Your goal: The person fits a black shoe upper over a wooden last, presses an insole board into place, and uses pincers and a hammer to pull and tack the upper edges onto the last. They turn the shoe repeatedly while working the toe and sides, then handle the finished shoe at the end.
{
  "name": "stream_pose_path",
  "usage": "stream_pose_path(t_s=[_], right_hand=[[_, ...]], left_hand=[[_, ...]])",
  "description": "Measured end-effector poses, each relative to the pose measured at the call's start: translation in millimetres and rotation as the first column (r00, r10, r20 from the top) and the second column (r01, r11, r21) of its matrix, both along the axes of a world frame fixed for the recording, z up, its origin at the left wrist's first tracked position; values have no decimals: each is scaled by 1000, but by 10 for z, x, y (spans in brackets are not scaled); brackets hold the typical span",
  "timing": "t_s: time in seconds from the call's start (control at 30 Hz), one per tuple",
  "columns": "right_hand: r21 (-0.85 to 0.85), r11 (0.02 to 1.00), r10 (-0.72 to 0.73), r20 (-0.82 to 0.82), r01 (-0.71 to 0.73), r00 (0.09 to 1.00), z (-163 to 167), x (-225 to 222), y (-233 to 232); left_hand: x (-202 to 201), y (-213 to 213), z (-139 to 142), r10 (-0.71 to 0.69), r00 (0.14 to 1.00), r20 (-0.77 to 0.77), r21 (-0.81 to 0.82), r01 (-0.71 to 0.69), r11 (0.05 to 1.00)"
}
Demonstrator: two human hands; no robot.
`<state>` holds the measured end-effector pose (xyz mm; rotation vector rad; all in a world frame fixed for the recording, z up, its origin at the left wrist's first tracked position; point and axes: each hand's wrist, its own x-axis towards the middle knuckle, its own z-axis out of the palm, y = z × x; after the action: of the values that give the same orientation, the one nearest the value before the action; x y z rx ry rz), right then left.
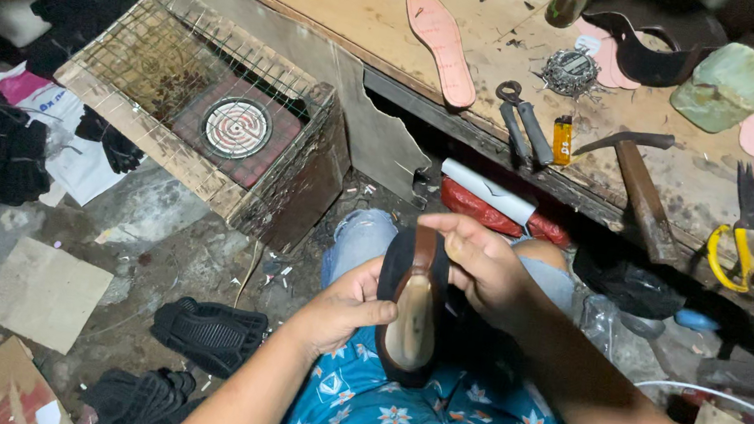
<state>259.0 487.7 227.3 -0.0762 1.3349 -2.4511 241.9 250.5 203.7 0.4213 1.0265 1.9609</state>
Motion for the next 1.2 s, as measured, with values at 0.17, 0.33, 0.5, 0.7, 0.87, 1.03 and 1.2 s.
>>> stream_pose_path(t_s=[0.17,0.33,0.5,0.7,0.87,1.03,1.2], right_hand=[[187,980,-85,121,62,989,-42,203,-27],[405,888,-279,99,217,955,-5,345,-43],[287,896,-391,152,338,908,3,514,-64],[65,953,-303,224,296,926,-189,437,24],[-206,969,-104,173,139,979,-348,85,84],[-95,989,-93,183,112,979,-272,-126,95],[227,956,-169,-99,187,981,-22,109,162]], left_hand=[[-105,-19,150,88,983,-164,-78,-102,992],[17,166,315,197,898,-392,-158,-277,948],[70,278,504,63,860,-507,-382,-289,878],[13,378,657,47,773,-632,-310,-308,899],[-30,508,595,-12,808,-589,-385,-268,883],[-59,644,452,156,819,-552,-370,-408,834],[-168,436,234,268,713,-648,-336,-584,739]])
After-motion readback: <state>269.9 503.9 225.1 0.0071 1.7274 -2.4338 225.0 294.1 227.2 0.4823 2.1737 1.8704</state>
